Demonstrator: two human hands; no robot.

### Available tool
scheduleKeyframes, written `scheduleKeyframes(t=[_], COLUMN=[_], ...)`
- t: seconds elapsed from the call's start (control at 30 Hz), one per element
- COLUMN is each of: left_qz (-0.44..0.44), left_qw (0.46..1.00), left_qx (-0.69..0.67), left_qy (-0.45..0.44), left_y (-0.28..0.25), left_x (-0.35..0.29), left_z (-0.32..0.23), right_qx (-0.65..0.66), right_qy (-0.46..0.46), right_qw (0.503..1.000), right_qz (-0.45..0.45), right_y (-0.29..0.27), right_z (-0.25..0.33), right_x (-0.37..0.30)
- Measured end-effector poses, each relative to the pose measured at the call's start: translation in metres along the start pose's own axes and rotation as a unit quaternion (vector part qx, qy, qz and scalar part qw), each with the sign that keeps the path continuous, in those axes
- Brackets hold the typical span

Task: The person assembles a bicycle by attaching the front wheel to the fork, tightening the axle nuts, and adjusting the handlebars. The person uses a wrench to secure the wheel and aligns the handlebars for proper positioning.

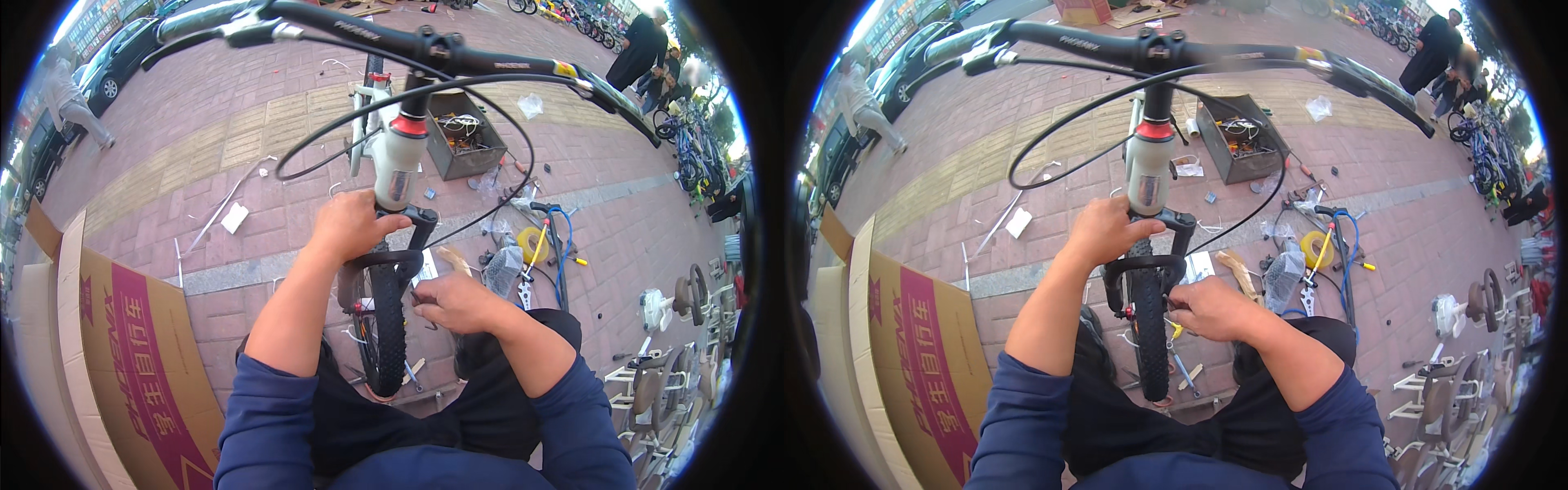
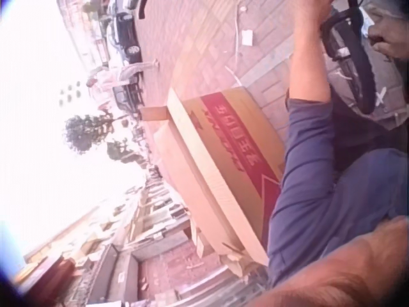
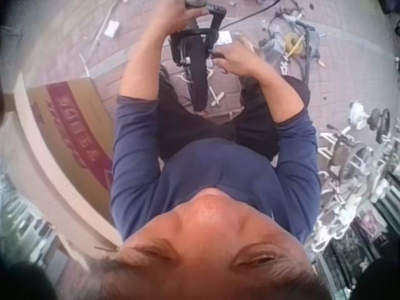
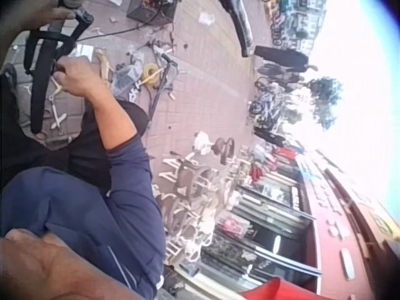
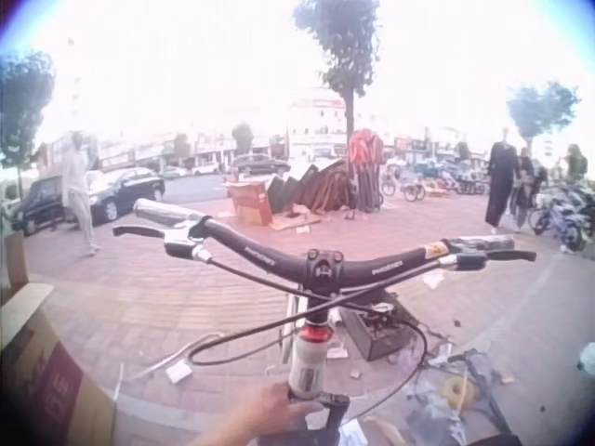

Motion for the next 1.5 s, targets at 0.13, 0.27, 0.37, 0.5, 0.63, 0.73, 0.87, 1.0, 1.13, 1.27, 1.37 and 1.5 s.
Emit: scheduleKeyframes(t=[0.13,0.27,0.37,0.5,0.63,0.73,0.87,1.0,1.13,1.27,1.37,1.5], left_qz=[0.010,-0.049,-0.248,-0.111,0.057,0.058,0.071,0.016,-0.139,-0.145,-0.056,-0.083], left_qw=[1.000,0.998,0.960,0.971,0.883,0.824,0.736,0.775,0.864,0.947,0.934,0.937], left_qx=[0.022,-0.039,-0.071,-0.200,-0.467,-0.562,-0.673,-0.629,-0.451,-0.123,-0.199,-0.213], left_qy=[-0.006,0.019,0.106,0.071,-0.013,-0.044,-0.032,-0.055,-0.177,-0.258,-0.290,-0.264], left_y=[0.011,0.002,-0.014,-0.005,0.051,0.068,0.081,0.068,0.047,0.098,0.165,0.216], left_x=[0.009,0.001,-0.027,-0.072,-0.090,-0.100,-0.110,-0.110,-0.103,-0.086,-0.069,-0.058], left_z=[-0.013,-0.007,-0.007,-0.010,0.014,0.036,0.048,0.087,0.177,0.233,0.237,0.243], right_qx=[0.044,0.076,0.332,0.476,0.540,0.567,0.555,0.456,0.151,-0.028,-0.039,-0.025], right_qy=[0.011,-0.002,0.003,-0.081,-0.137,-0.160,-0.137,-0.030,0.063,0.036,0.032,0.023], right_qw=[0.997,0.982,0.924,0.845,0.804,0.783,0.802,0.874,0.978,0.993,0.992,0.992], right_qz=[-0.070,-0.173,-0.188,-0.230,-0.208,-0.200,-0.170,-0.167,-0.132,-0.105,-0.113,-0.123], right_y=[-0.015,-0.043,-0.044,-0.050,-0.040,-0.030,-0.012,-0.004,-0.004,0.005,0.006,0.008], right_z=[-0.016,-0.016,-0.028,-0.022,-0.017,-0.010,-0.005,-0.001,-0.010,-0.005,-0.005,-0.005], right_x=[-0.003,-0.010,-0.008,-0.007,0.003,0.010,0.021,0.023,0.020,0.025,0.025,0.025])
Point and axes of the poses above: each hand's wrist, its own x-axis towards the middle knuckle, its own y-axis out of the palm, z = x × y, the point moved 8 cm from there along x, towards the middle knuckle, and after that the axes turned 10 degrees about z, right-handed, at the moved point
